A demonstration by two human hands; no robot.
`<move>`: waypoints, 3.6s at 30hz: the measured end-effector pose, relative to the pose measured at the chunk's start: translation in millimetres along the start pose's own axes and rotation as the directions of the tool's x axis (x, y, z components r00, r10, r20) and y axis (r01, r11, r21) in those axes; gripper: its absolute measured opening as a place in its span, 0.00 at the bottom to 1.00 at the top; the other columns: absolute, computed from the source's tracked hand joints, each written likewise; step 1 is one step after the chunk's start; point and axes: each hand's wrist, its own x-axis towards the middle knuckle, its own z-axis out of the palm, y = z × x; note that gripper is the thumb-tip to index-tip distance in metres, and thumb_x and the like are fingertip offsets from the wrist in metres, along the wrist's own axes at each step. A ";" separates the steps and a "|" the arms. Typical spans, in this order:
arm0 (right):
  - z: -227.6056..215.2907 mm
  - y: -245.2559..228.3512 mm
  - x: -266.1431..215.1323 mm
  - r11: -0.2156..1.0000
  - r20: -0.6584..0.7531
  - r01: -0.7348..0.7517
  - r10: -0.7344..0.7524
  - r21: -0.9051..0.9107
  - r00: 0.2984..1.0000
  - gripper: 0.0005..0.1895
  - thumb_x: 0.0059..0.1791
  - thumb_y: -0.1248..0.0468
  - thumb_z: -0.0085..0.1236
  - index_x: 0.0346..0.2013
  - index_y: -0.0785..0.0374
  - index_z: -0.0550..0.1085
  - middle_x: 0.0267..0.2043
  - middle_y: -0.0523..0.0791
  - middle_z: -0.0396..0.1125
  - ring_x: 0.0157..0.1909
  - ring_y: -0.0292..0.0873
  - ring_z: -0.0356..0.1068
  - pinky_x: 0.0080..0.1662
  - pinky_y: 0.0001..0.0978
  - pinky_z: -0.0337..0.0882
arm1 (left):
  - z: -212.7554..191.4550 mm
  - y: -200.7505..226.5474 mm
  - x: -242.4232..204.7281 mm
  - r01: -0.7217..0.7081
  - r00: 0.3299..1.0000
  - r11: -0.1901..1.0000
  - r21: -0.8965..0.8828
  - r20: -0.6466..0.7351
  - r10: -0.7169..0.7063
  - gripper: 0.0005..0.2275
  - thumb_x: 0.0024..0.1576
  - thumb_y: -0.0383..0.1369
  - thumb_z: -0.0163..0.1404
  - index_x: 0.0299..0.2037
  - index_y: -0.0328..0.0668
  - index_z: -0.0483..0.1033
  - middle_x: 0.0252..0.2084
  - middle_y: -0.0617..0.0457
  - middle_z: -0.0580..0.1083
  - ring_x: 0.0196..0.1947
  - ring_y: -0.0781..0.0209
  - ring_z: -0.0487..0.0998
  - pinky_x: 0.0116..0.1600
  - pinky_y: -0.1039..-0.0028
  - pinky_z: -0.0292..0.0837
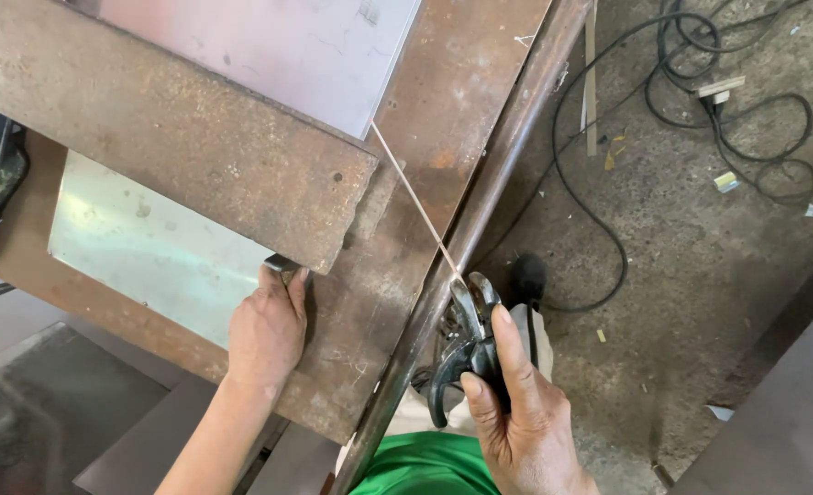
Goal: Weld metal plates together using a manual arc welding electrode.
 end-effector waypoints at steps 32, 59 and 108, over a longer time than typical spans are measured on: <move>6.6 3.9 2.7 0.999 0.039 -0.039 0.038 0.035 0.998 0.36 0.51 0.63 0.58 0.72 0.64 0.57 0.47 0.50 0.77 0.46 0.40 0.79 0.47 0.30 0.75 | -1.0 -0.7 0.8 0.020 0.999 1.000 0.023 0.030 -0.020 0.18 0.66 0.41 0.43 0.44 0.26 0.67 0.23 0.31 0.74 0.25 0.31 0.77 0.32 0.49 0.73; 4.3 9.4 -12.8 0.997 -0.074 0.075 -0.078 -0.033 0.994 0.36 0.53 0.61 0.55 0.73 0.66 0.55 0.67 0.69 0.60 0.65 0.59 0.69 0.58 0.37 0.71 | 2.5 -2.5 0.4 0.002 1.000 1.000 -0.026 -0.012 -0.002 0.17 0.66 0.40 0.44 0.45 0.26 0.68 0.25 0.28 0.75 0.27 0.27 0.77 0.33 0.46 0.72; 6.9 -1.3 -185.5 0.985 -0.072 -0.149 0.144 -0.081 0.987 0.40 0.52 0.60 0.55 0.76 0.62 0.52 0.29 0.43 0.71 0.26 0.31 0.66 0.32 0.25 0.70 | 19.8 -14.1 -4.6 -0.071 0.996 0.989 -0.129 -0.054 0.065 0.19 0.68 0.45 0.38 0.49 0.31 0.66 0.30 0.31 0.77 0.35 0.30 0.80 0.42 0.46 0.75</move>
